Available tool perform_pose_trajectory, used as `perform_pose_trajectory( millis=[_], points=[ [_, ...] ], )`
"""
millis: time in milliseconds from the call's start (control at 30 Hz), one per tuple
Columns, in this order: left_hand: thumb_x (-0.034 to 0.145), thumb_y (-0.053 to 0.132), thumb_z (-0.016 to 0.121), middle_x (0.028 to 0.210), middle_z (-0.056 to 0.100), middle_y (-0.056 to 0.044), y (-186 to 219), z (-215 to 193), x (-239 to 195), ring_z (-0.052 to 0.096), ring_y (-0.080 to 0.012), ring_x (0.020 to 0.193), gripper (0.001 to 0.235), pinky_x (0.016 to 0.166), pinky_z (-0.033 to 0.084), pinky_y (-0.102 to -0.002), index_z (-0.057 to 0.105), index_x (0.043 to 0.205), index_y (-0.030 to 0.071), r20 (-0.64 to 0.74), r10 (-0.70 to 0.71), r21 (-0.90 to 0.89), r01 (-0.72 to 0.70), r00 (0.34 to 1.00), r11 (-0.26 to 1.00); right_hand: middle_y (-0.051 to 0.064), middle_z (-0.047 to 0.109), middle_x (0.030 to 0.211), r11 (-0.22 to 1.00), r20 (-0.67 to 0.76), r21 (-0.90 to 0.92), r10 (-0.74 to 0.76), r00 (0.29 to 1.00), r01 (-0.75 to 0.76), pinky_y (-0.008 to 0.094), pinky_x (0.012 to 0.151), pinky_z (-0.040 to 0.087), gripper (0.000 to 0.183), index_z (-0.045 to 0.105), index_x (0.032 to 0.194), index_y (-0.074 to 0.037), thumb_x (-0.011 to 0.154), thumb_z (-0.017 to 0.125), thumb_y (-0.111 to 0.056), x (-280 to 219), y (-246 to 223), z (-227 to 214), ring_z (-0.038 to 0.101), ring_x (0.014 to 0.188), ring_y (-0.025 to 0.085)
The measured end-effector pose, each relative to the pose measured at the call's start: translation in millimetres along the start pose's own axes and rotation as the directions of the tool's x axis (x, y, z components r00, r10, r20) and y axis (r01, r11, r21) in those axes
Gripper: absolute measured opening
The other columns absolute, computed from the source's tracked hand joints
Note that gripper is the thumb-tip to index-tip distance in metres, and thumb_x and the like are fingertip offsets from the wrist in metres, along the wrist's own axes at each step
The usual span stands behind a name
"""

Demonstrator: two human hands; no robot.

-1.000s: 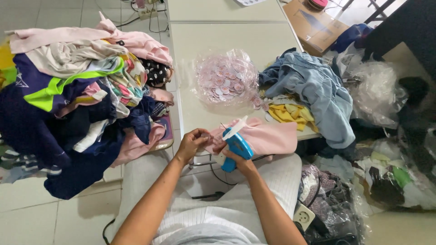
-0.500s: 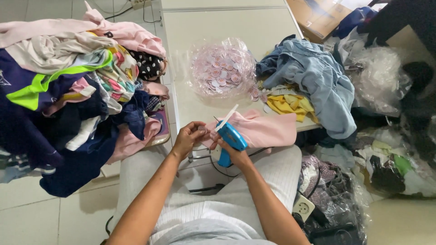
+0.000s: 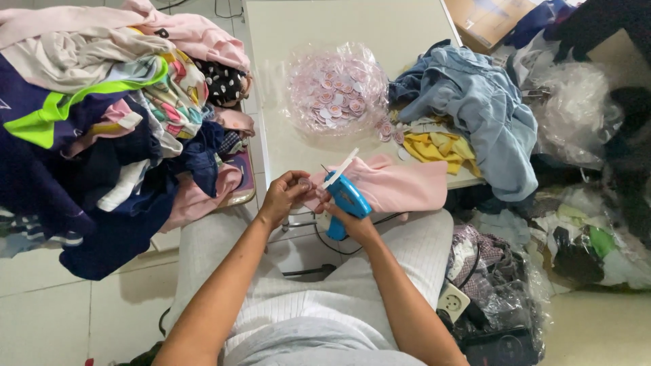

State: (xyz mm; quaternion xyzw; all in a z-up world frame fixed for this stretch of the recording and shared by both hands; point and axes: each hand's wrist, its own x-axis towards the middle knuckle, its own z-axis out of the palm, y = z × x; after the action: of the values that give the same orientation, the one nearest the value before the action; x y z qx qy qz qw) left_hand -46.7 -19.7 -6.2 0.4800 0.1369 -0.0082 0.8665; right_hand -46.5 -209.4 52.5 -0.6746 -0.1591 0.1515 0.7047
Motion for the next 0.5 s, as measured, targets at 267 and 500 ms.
perform_pose_trajectory(
  millis=[267, 500],
  points=[
    [0.094, -0.009, 0.062, 0.094, 0.063, -0.011, -6, -6, 6, 0.075, -0.0364, 0.093, 0.026, 0.086, 0.065, -0.050, 0.065, 0.119, -0.001, 0.020, 0.003, 0.018, -0.003, 1.000, 1.000, 0.013, 0.078, 0.096, 0.999, 0.045, -0.015, -0.051, 0.998, 0.051, 0.046, 0.092, 0.055, 0.022, 0.076, 0.100, -0.006, 0.089, 0.085, -0.023, 6, 11, -6, 0.073, 0.094, 0.024],
    [0.092, -0.009, 0.064, 0.093, 0.060, -0.010, -11, -4, 4, 0.072, -0.0275, 0.090, 0.027, 0.084, 0.068, -0.049, 0.064, 0.118, -0.005, 0.024, 0.074, -0.050, -0.073, 0.997, 0.996, 0.013, 0.075, 0.094, 0.995, 0.064, -0.053, -0.077, 0.995, 0.080, 0.048, 0.090, 0.055, 0.020, 0.073, 0.096, -0.003, 0.091, 0.085, -0.019, 1, 4, -2, 0.070, 0.090, 0.023]
  ],
)
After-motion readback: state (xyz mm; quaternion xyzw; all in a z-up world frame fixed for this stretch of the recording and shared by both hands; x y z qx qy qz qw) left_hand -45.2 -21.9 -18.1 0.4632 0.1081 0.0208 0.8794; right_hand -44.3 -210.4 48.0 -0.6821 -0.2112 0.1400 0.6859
